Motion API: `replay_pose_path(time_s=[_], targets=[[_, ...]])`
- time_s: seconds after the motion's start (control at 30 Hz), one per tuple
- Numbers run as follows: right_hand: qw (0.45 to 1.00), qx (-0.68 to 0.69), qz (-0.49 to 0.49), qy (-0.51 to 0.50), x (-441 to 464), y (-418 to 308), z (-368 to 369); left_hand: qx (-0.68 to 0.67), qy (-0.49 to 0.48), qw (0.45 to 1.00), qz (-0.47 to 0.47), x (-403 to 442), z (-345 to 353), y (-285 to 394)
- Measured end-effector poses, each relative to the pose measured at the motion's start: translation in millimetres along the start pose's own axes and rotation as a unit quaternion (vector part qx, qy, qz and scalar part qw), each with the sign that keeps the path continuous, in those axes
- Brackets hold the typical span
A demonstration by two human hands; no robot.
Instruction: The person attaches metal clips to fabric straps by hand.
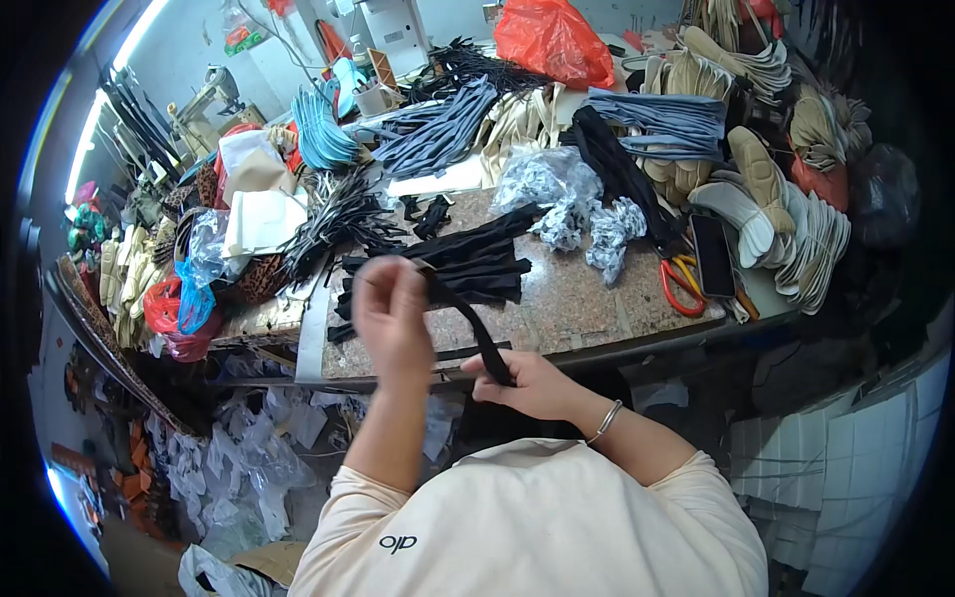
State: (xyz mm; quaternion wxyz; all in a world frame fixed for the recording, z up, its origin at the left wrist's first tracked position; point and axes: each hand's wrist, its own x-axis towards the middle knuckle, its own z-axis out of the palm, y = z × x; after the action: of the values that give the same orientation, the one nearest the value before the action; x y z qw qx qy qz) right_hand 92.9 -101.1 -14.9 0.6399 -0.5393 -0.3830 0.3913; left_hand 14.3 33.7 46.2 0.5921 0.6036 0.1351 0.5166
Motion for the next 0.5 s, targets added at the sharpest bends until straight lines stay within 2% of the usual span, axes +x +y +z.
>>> replay_pose_path(time_s=[0.07,0.13,0.23,0.4,0.47,0.5], targets=[[0.991,-0.033,0.078,-0.105,-2.1,1.8,-2.9,-0.014,0.1,0.994,-0.049,36.3,-13.1,15.7],[0.991,-0.013,0.099,-0.094,-3.8,5.4,-8.3,-0.127,0.125,0.983,-0.047,70.5,-34.4,17.1],[0.983,0.044,0.164,-0.067,-5.4,11.9,-16.0,-0.146,0.11,0.982,-0.056,94.1,-65.0,-0.6],[0.97,0.043,0.226,-0.083,-2.4,15.7,-22.5,-0.117,0.128,0.981,-0.088,116.3,-86.9,-42.5],[0.969,0.02,0.232,-0.087,-3.3,14.7,-22.5,-0.13,0.084,0.978,-0.142,121.0,-96.1,-61.8],[0.968,-0.001,0.236,-0.088,-4.1,14.2,-21.7,-0.131,0.09,0.978,-0.138,121.8,-101.6,-70.8]])
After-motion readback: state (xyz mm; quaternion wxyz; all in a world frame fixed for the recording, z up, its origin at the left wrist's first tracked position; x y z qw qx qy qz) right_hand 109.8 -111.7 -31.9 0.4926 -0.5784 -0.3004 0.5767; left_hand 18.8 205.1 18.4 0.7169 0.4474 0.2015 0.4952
